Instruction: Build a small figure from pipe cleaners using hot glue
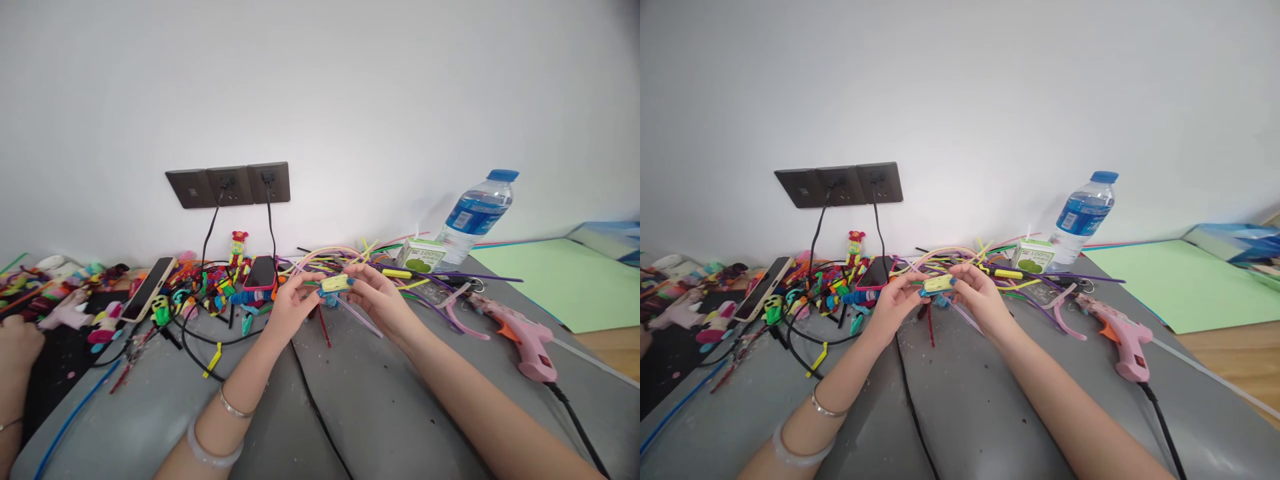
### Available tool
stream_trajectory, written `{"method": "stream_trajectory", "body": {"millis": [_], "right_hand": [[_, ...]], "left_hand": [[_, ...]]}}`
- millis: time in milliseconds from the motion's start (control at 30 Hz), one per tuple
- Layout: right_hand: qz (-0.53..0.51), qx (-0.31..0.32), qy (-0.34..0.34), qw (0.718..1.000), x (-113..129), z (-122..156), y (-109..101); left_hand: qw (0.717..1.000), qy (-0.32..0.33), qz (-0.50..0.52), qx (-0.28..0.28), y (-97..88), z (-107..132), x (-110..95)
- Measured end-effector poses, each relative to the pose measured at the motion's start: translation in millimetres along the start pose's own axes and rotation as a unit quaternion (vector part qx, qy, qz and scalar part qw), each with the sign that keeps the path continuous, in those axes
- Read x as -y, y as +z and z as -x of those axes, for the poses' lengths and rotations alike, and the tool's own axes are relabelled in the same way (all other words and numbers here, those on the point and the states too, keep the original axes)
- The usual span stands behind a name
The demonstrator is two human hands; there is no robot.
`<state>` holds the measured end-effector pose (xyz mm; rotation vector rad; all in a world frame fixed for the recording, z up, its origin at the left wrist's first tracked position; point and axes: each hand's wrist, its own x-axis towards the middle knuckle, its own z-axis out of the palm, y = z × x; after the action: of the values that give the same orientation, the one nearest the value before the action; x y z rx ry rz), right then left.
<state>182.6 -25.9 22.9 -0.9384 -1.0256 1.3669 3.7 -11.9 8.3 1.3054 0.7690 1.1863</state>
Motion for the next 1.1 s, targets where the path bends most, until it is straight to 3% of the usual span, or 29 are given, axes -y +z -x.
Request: {"method": "stream_trajectory", "body": {"millis": [333, 1100], "right_hand": [[-0.041, 0.0, 0.008, 0.999, -1.1, -1.0, -1.3], [0.048, 0.009, -0.056, 0.997, -7.4, -1.7, -1.3]], "left_hand": [[1.0, 0.005, -0.002, -0.023, 0.3, 0.3, 1.3], [1.0, -0.012, 0.007, -0.006, 1.1, 0.3, -1.5]]}}
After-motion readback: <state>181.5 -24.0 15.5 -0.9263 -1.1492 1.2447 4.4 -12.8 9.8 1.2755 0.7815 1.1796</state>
